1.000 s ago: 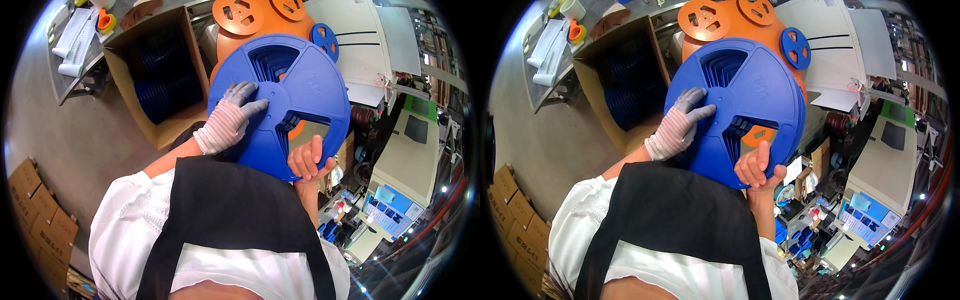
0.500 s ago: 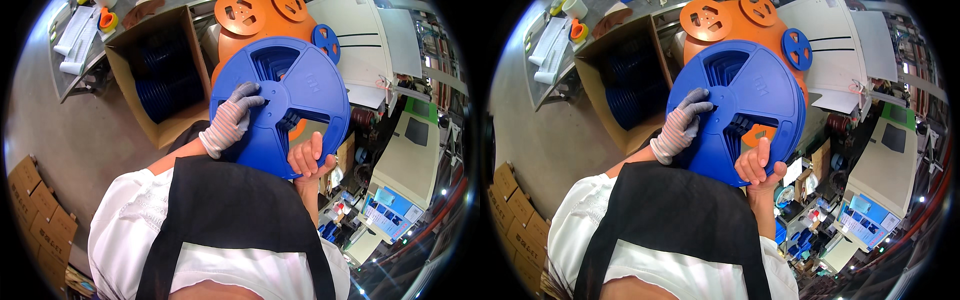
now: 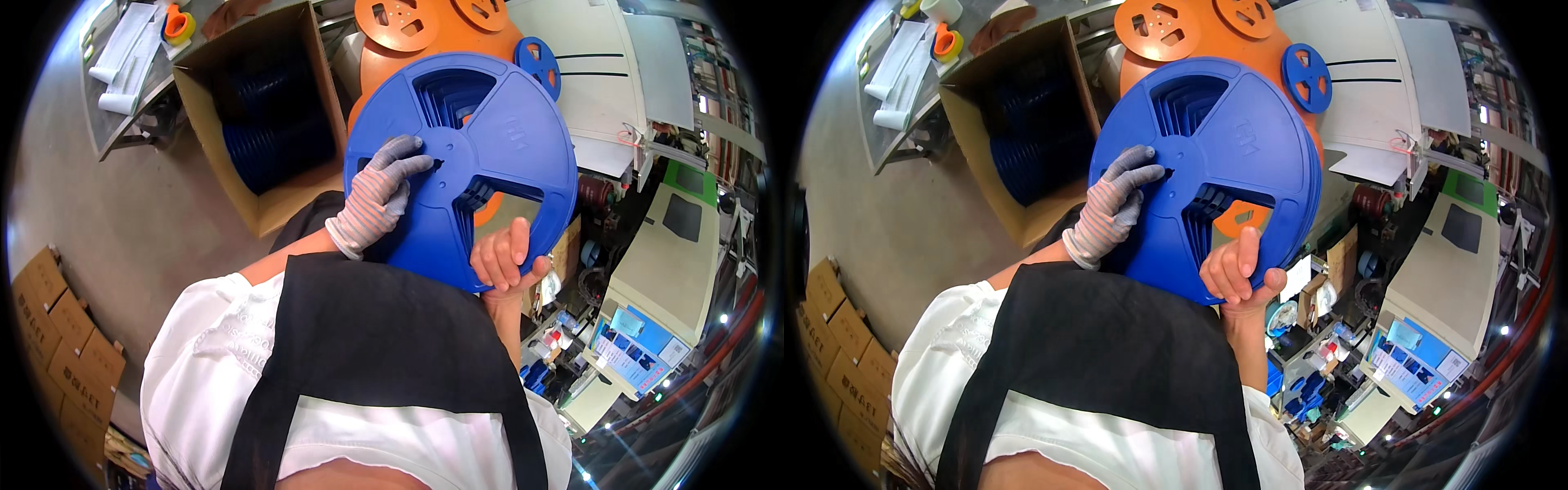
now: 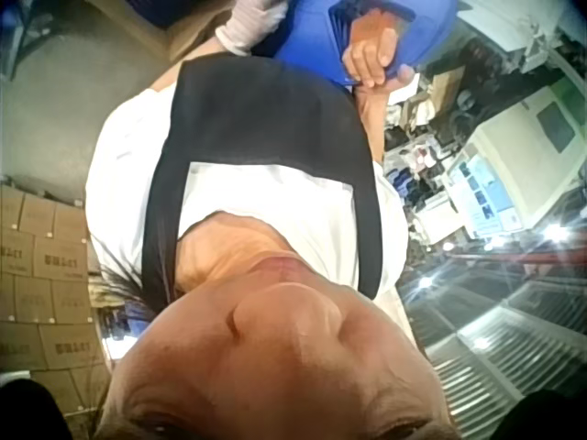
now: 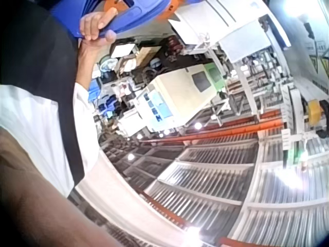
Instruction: The person picks up a blue plastic reel from a container, walks to a table, and stacks the reel onto a rotating orange base alongside several other reels.
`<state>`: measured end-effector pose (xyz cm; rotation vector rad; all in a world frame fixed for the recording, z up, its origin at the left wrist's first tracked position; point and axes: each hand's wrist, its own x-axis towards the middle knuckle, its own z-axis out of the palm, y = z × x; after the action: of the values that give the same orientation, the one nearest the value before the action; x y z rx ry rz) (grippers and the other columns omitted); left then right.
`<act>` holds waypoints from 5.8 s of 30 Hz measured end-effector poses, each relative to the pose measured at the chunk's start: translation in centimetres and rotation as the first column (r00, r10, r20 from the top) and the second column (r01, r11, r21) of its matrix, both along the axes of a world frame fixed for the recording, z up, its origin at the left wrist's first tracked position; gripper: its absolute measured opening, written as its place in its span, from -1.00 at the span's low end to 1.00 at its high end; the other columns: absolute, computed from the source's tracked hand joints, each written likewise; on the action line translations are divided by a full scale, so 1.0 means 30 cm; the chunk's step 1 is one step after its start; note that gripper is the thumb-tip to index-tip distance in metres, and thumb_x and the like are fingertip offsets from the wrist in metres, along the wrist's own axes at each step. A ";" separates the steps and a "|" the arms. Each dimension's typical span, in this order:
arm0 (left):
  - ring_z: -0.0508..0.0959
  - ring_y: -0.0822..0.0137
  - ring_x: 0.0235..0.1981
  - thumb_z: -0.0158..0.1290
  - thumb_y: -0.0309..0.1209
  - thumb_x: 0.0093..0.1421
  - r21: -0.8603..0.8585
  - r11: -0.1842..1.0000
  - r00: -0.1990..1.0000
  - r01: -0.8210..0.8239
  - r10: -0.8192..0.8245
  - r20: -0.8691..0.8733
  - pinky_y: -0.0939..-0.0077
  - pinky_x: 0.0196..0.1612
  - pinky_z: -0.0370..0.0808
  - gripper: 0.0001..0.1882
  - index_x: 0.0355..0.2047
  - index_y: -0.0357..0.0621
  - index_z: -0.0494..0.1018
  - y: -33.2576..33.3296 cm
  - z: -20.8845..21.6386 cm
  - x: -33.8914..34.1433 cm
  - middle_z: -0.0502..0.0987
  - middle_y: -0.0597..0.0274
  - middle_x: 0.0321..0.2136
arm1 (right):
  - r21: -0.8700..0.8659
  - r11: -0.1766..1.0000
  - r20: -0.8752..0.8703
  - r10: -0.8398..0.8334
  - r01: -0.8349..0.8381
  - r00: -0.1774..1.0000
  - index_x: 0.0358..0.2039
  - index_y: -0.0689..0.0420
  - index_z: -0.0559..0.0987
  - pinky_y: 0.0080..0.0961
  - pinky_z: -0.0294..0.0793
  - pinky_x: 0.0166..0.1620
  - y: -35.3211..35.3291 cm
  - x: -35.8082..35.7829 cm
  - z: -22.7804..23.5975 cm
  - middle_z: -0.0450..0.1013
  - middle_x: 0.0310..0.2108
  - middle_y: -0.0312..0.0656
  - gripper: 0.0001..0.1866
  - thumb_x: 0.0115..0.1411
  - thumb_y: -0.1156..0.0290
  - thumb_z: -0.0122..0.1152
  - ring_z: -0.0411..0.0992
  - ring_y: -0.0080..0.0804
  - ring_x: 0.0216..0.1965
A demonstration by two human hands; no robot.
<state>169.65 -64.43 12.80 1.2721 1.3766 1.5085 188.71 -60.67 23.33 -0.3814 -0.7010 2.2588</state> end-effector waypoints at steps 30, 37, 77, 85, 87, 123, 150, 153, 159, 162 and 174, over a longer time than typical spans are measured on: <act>0.51 0.37 -0.14 0.17 -0.53 -0.04 -0.435 0.900 0.784 0.028 0.250 0.568 0.45 -0.04 0.49 -0.19 0.25 -0.03 0.14 0.011 0.126 -0.057 0.45 0.20 -0.07 | 0.122 0.992 -0.549 0.046 0.026 0.835 -0.50 0.19 0.29 -0.68 0.18 -0.74 0.043 0.226 -0.004 0.26 -0.85 -0.33 -0.66 0.26 0.25 0.14 0.24 -0.59 -0.86; 0.56 0.30 -0.16 0.10 -0.63 0.01 -0.421 0.907 0.711 -0.005 0.298 0.636 0.51 -0.14 0.54 -0.32 0.17 -0.09 0.19 0.034 0.111 -0.026 0.46 0.13 -0.13 | -0.009 0.974 -0.178 -0.225 0.227 0.958 -0.37 0.22 0.34 -0.58 0.35 -0.56 0.023 0.261 0.032 0.38 -0.67 -0.27 -0.65 0.24 0.16 0.12 0.39 -0.54 -0.66; 0.26 0.01 0.24 0.15 -0.51 0.08 -0.314 0.883 0.933 -0.349 0.295 -0.206 0.34 0.22 0.26 -0.15 0.33 0.08 -0.01 -0.059 -0.415 -0.194 0.18 0.06 0.27 | -0.116 0.943 -0.300 -0.333 0.312 0.894 -0.37 0.10 0.24 -0.75 -0.04 -0.69 0.077 0.294 0.001 0.03 -0.82 -0.49 -0.63 0.28 0.08 0.07 0.02 -0.78 -0.83; 0.34 -0.20 0.08 0.18 -0.55 -0.18 0.175 0.981 0.655 -0.086 0.188 -0.732 0.09 0.10 0.36 -0.44 -0.06 -0.08 0.40 -0.002 -0.141 -0.211 0.34 -0.10 0.05 | -0.195 0.944 -0.261 -0.311 0.265 0.914 -0.32 0.16 0.27 -0.71 0.02 -0.66 0.118 0.215 -0.008 0.04 -0.76 -0.45 -0.62 0.27 0.09 0.09 0.01 -0.71 -0.78; 0.33 -0.22 0.09 0.19 -0.48 -0.13 0.259 0.959 0.635 0.113 0.131 -0.762 -0.01 0.08 0.37 -0.42 -0.02 -0.01 0.36 0.009 -0.099 -0.205 0.38 -0.05 0.04 | -0.237 0.931 -0.227 -0.331 0.277 0.916 -0.31 0.17 0.27 -0.70 0.04 -0.65 0.126 0.195 -0.005 0.05 -0.76 -0.45 -0.62 0.27 0.09 0.10 0.03 -0.70 -0.77; 0.57 0.09 -0.11 0.13 -0.54 0.11 -0.352 0.908 0.351 0.226 0.261 0.899 0.18 -0.09 0.61 -0.57 -0.01 -0.06 0.29 -0.279 -0.106 -0.319 0.52 0.00 -0.13 | 0.026 0.905 0.672 -0.330 0.424 0.663 0.04 0.18 0.38 -0.50 0.42 -0.32 0.116 0.079 -0.051 0.43 -0.40 -0.24 -0.52 0.35 0.03 -0.12 0.39 -0.43 -0.40; 0.52 0.25 -0.40 0.06 -0.48 0.13 -0.849 0.379 0.871 -0.368 0.461 -0.171 0.33 -0.40 0.53 -0.50 0.09 -0.05 0.21 -0.135 -0.896 -0.749 0.48 0.10 -0.22 | 0.066 0.891 0.683 -0.369 0.450 0.630 -0.03 0.16 0.36 -0.53 0.37 -0.36 0.026 -0.001 -0.064 0.36 -0.46 -0.26 -0.55 0.35 0.02 -0.13 0.32 -0.46 -0.45; 0.38 0.06 0.12 0.11 -0.40 0.15 -0.896 0.335 0.883 -0.290 0.455 -0.115 0.21 0.13 0.34 -0.10 0.36 0.07 -0.20 -0.188 -0.997 -0.735 0.27 -0.07 0.18 | 0.038 0.912 0.490 -0.373 0.408 0.788 0.01 0.19 0.32 -0.65 0.19 -0.50 0.026 0.029 -0.075 0.18 -0.59 -0.35 -0.48 0.33 -0.04 -0.13 0.16 -0.60 -0.57; 0.32 -0.08 0.17 0.21 -0.17 0.04 -0.834 0.379 0.913 -0.401 0.241 -0.329 0.32 0.20 0.27 0.03 0.37 0.03 -0.21 -0.120 -0.686 -0.605 0.26 -0.24 0.17 | -0.018 0.900 0.167 -0.426 0.435 0.889 0.04 0.18 0.32 -0.73 0.06 -0.64 0.035 0.147 -0.040 0.05 -0.69 -0.45 -0.44 0.29 -0.07 -0.05 0.03 -0.71 -0.72; 0.37 -0.10 0.12 0.20 -0.16 0.02 -0.760 0.476 0.896 -0.442 0.190 -0.402 0.29 0.16 0.31 0.03 0.37 0.08 -0.21 -0.153 -0.745 -0.566 0.27 -0.24 0.16 | -0.043 0.932 -0.023 -0.361 0.360 0.932 -0.03 0.16 0.32 -0.75 0.03 -0.66 0.053 0.154 -0.023 0.07 -0.73 -0.45 -0.54 0.29 0.03 0.02 0.04 -0.74 -0.76; 0.24 -0.11 0.21 0.20 -0.38 -0.02 -0.177 0.895 0.813 -0.409 0.270 -0.516 0.21 0.19 0.29 -0.14 0.28 -0.04 0.05 -0.104 -0.456 -0.403 0.19 -0.09 0.23 | -0.213 0.946 -0.282 -0.297 0.242 0.912 -0.11 0.19 0.33 -0.75 -0.03 -0.70 0.080 0.114 -0.025 0.07 -0.75 -0.44 -0.65 0.30 0.17 0.05 0.01 -0.75 -0.79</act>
<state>157.55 -67.54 -0.89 1.3124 2.1672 1.1878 192.14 -58.27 22.59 -0.1832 -0.2680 2.0541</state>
